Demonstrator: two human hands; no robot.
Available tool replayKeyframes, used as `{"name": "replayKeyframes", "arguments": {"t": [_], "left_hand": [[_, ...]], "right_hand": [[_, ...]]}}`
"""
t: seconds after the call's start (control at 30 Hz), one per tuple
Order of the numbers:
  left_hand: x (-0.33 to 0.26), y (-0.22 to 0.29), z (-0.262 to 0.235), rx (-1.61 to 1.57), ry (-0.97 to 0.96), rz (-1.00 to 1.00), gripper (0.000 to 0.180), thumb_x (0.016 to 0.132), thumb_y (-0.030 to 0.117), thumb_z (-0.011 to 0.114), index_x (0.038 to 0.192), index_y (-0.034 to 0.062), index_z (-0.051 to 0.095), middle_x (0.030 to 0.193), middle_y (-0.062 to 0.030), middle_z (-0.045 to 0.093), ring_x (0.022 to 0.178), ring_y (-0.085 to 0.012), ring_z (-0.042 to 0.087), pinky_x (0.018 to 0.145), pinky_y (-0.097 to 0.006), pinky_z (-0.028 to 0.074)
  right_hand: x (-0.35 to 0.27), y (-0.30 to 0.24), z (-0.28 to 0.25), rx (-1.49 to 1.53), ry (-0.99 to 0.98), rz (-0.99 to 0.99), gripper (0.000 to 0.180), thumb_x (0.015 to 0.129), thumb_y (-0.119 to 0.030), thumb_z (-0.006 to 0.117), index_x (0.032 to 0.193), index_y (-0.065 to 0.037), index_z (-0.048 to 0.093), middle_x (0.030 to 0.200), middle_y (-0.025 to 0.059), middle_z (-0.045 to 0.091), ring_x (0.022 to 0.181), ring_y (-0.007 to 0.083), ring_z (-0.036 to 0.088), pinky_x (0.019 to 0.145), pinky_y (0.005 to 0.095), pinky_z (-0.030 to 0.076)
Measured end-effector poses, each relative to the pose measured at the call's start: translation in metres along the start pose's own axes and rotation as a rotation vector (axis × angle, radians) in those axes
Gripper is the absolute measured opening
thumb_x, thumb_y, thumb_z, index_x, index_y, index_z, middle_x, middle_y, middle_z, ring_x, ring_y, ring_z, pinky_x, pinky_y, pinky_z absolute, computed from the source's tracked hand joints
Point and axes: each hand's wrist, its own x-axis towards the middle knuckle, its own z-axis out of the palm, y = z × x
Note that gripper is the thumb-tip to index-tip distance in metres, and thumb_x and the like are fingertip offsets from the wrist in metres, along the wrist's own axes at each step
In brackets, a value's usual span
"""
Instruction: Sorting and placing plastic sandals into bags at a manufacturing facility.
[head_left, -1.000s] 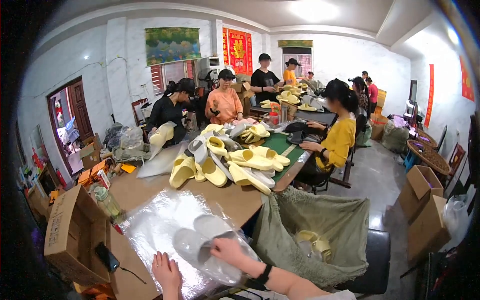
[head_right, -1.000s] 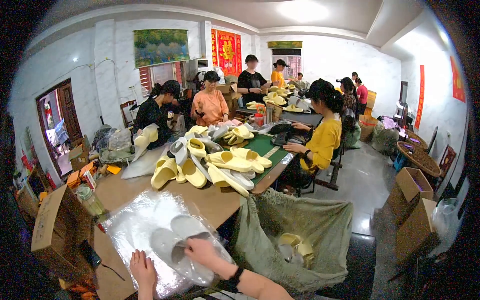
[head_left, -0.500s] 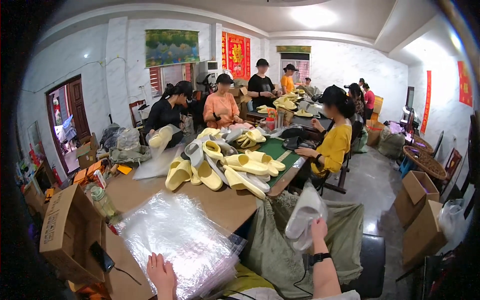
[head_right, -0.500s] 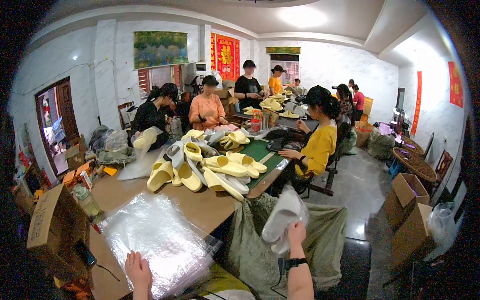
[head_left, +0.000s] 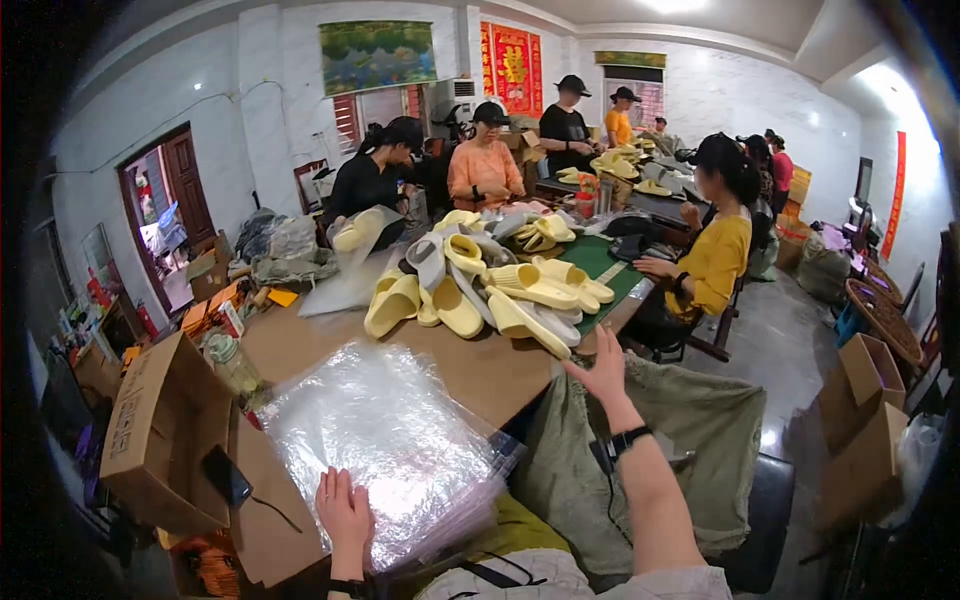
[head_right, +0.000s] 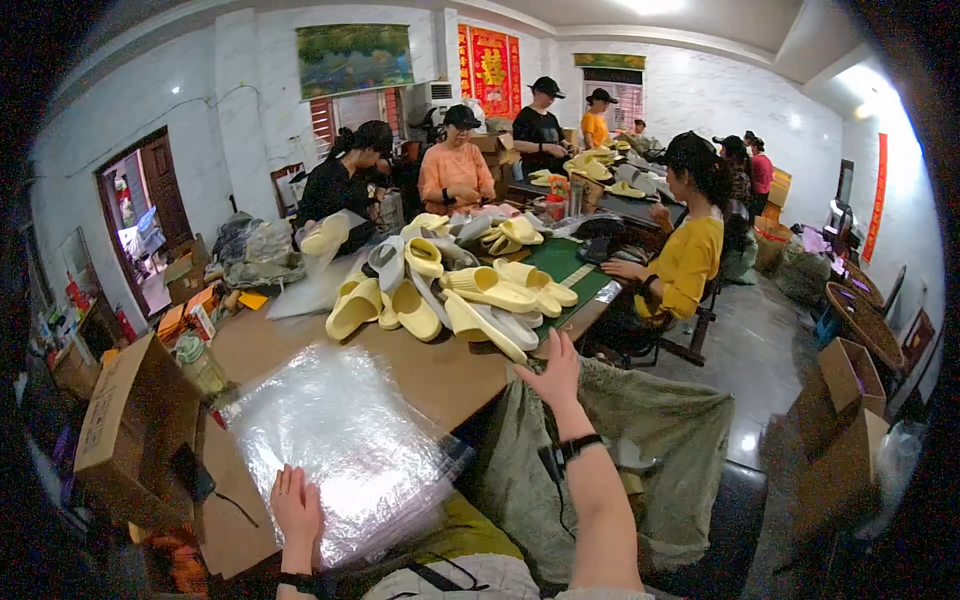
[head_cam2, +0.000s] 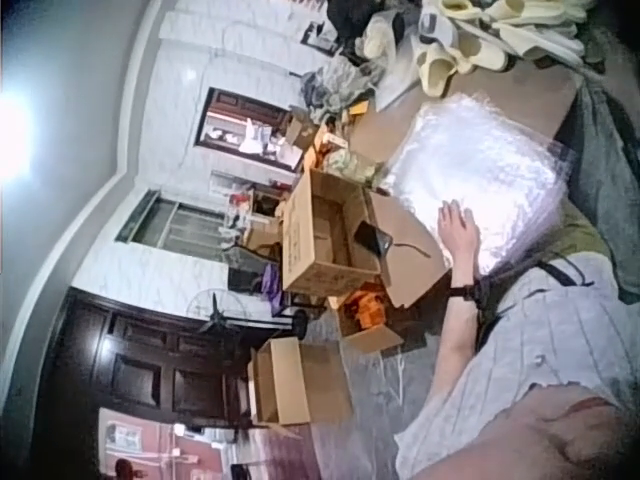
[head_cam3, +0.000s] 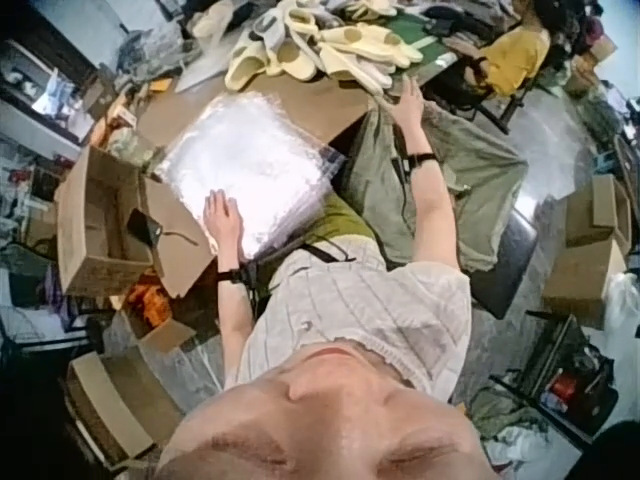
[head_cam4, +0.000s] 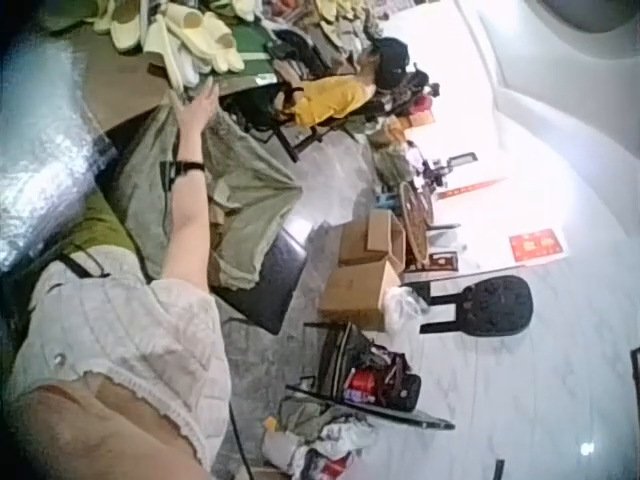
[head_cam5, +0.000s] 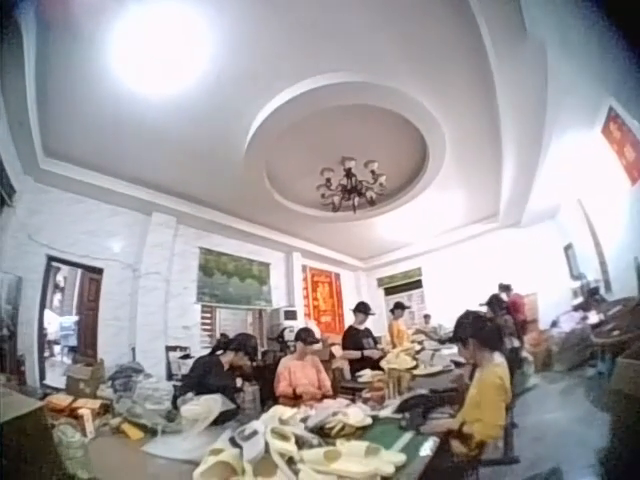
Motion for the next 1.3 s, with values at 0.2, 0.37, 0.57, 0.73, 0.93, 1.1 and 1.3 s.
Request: {"name": "replayKeyframes", "arguments": {"t": [0.2,0.37,0.57,0.73,0.93,1.1,1.3], "left_hand": [[0.004,0.001,0.009,0.007,0.009,0.013,0.045,0.09,0.031,0.059,0.124,0.0011,0.062,0.138,-0.0254,0.054,0.132,-0.0433,0.044,0.11,-0.051,0.032],[-0.005,-0.008,0.001,0.001,0.028,0.01,0.046,0.089,0.031,0.061,0.125,0.0025,0.061,0.138,-0.0249,0.054,0.131,-0.0438,0.045,0.109,-0.053,0.033],[-0.003,-0.005,0.001,0.001,0.042,0.021,0.046,0.088,0.031,0.062,0.124,0.0024,0.062,0.136,-0.0248,0.055,0.13,-0.0437,0.046,0.108,-0.053,0.033],[-0.002,-0.006,0.003,-0.027,0.055,0.025,0.047,0.088,0.031,0.062,0.124,0.0015,0.062,0.137,-0.0252,0.054,0.131,-0.0434,0.045,0.11,-0.052,0.031],[-0.003,-0.007,0.005,-0.01,0.047,0.016,0.047,0.088,0.031,0.061,0.125,0.0011,0.062,0.137,-0.0254,0.055,0.131,-0.0431,0.045,0.11,-0.051,0.032],[-0.004,-0.003,0.001,-0.02,0.046,0.016,0.046,0.09,0.03,0.06,0.125,0.0002,0.062,0.137,-0.0249,0.055,0.132,-0.0429,0.044,0.111,-0.051,0.031],[-0.004,-0.01,0.004,-0.015,0.076,0.039,0.046,0.088,0.031,0.062,0.123,0.0008,0.062,0.135,-0.0245,0.056,0.13,-0.043,0.046,0.11,-0.052,0.032]], "right_hand": [[0.043,0.014,0.078,-0.091,-0.388,0.088,0.087,0.081,-0.051,0.074,0.15,-0.015,0.037,0.148,0.0177,0.042,0.135,0.043,0.035,0.107,0.0501,0.04],[0.024,-0.037,0.088,-0.169,-0.261,-0.015,0.036,0.085,-0.027,0.064,0.116,-0.008,0.066,0.106,0.0174,0.067,0.103,0.0434,0.053,0.086,0.0518,0.049],[-0.013,-0.072,0.08,0.47,-0.26,0.036,0.04,0.083,-0.033,0.068,0.098,0.004,0.07,0.078,0.0256,0.067,0.07,0.0378,0.067,0.065,0.0446,0.052],[-0.045,-0.107,0.083,0.574,-0.603,0.092,0.047,0.087,-0.039,0.066,0.115,-0.002,0.066,0.093,0.0214,0.069,0.086,0.0342,0.068,0.075,0.0421,0.051],[-0.049,-0.137,0.073,0.634,-0.445,0.066,0.042,0.087,-0.036,0.07,0.114,-0.004,0.066,0.094,0.016,0.071,0.088,0.0289,0.069,0.077,0.0387,0.053],[-0.043,-0.163,0.057,0.455,-0.462,-0.033,0.041,0.087,-0.037,0.066,0.112,-0.004,0.067,0.096,0.017,0.072,0.091,0.0323,0.069,0.082,0.0433,0.053],[-0.03,-0.177,0.047,-0.138,-0.641,-0.123,0.04,0.085,-0.04,0.06,0.107,-0.008,0.068,0.107,0.0166,0.067,0.104,0.0335,0.063,0.087,0.0451,0.052]]}}
